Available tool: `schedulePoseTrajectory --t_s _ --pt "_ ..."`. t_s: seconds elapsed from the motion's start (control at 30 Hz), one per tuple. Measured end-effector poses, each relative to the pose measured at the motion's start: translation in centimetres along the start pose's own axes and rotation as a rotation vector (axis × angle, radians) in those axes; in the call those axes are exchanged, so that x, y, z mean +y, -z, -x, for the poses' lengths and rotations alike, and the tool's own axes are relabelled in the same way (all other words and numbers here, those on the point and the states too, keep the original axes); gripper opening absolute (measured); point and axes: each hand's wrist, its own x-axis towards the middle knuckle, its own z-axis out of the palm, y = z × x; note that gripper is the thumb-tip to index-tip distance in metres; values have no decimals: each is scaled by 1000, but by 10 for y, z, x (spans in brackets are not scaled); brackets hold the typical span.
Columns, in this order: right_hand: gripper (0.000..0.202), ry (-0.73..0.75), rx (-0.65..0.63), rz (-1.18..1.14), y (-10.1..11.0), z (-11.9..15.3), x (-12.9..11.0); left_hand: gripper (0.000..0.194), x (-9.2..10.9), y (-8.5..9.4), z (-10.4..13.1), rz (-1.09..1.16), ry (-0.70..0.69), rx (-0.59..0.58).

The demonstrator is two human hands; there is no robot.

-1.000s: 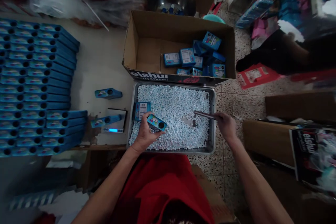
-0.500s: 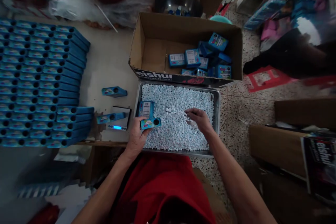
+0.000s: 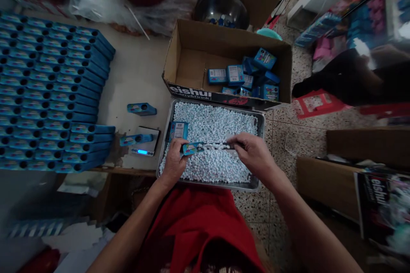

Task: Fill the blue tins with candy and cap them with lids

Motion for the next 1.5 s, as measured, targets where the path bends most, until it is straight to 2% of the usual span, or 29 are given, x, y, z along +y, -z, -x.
schedulePoseTrajectory --t_s 0.13,0.2,0.23,0.3,0.4,0.47,0.53,0.63,0.7,0.73,0.77,0.83,0.97,1.1,1.2,1.3,1.4,1.5 --pt "26 55 -39 215 5 5 -35 29 1 -5 -2 32 59 -21" --pt "27 74 -46 247 9 10 -40 28 0 -5 -2 62 100 -28" --pt "28 72 -39 241 12 13 -34 29 -1 -5 -2 82 132 -29" --pt "28 16 2 228 17 24 -4 32 -4 -2 2 143 213 -39" --pt "25 -237 106 263 10 41 74 35 -10 10 12 249 327 -67" --pt "22 -417 145 128 -16 45 123 34 -11 18 20 291 380 -74" --pt "18 -450 137 -77 -59 40 149 34 -10 25 26 297 426 -62" --pt "18 -403 79 -251 -130 17 143 35 -6 30 28 291 463 -32" --pt "19 -378 48 -356 -158 2 128 37 -3 31 27 293 475 -15" --pt "19 -370 35 -404 -164 -3 123 38 -3 30 27 291 479 -10" --pt "20 -366 21 -449 -163 -6 120 38 -3 30 26 281 479 -6" --pt "22 -367 -4 -523 -149 -5 120 36 -3 28 25 236 471 -3" --pt "33 -371 -49 -653 -97 5 117 33 1 21 18 155 424 6" --pt "25 -332 -113 -700 -50 3 89 31 8 10 8 157 381 -11" --pt "17 -224 -125 -561 -23 -3 58 29 13 4 3 142 343 -21" --pt "19 -106 -95 -331 -3 -6 30 29 16 0 1 122 288 -24" --pt "23 -1 -44 -92 7 -5 7 30 17 -2 0 74 240 -23" --pt "24 63 -53 91 8 -1 -17 30 17 -3 2 50 228 -29"
